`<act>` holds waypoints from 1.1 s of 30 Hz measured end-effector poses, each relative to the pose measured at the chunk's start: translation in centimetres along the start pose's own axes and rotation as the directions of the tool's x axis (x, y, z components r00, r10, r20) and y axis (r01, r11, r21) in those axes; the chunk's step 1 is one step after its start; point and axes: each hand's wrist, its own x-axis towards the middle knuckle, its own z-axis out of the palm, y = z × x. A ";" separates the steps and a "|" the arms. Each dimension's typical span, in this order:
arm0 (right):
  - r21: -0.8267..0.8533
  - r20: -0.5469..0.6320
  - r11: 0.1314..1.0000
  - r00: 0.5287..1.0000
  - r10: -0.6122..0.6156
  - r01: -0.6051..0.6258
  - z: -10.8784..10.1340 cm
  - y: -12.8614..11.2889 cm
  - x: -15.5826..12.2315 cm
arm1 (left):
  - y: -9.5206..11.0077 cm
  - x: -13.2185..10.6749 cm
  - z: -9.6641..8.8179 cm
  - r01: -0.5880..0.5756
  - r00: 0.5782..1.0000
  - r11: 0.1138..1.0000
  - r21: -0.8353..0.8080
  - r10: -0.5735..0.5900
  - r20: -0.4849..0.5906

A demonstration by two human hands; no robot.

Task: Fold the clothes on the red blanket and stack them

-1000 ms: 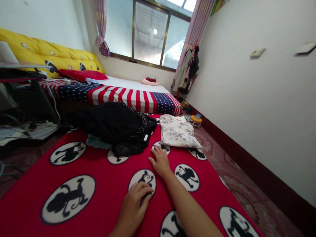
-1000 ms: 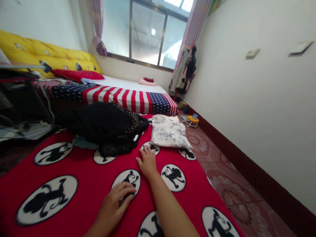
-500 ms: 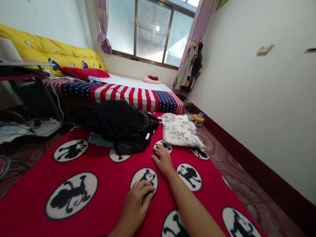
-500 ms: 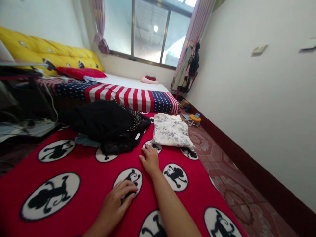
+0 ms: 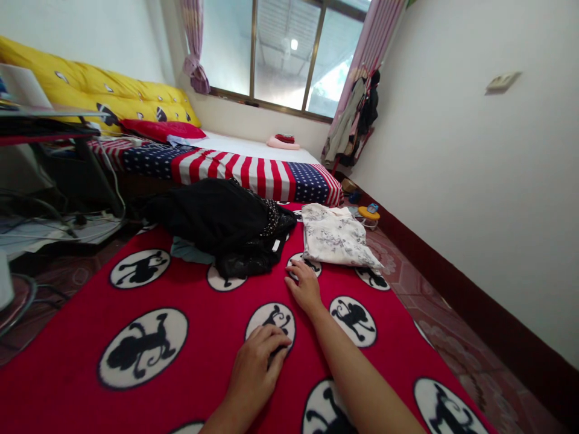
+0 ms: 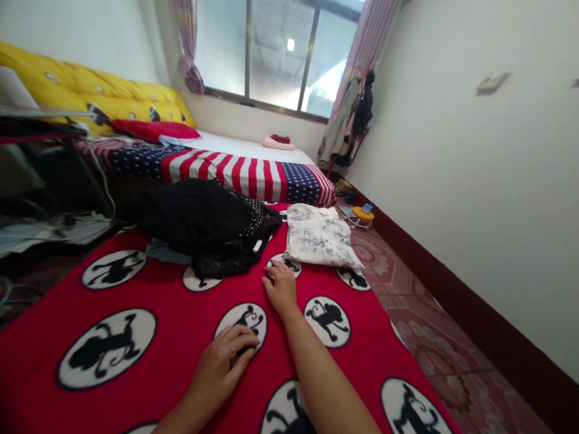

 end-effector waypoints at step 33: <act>0.094 -0.036 0.995 0.999 -0.040 0.043 0.2 1.1 0.2 | 0.1 0.0 0.2 0.026 0.999 0.999 -0.037 -0.027 -0.043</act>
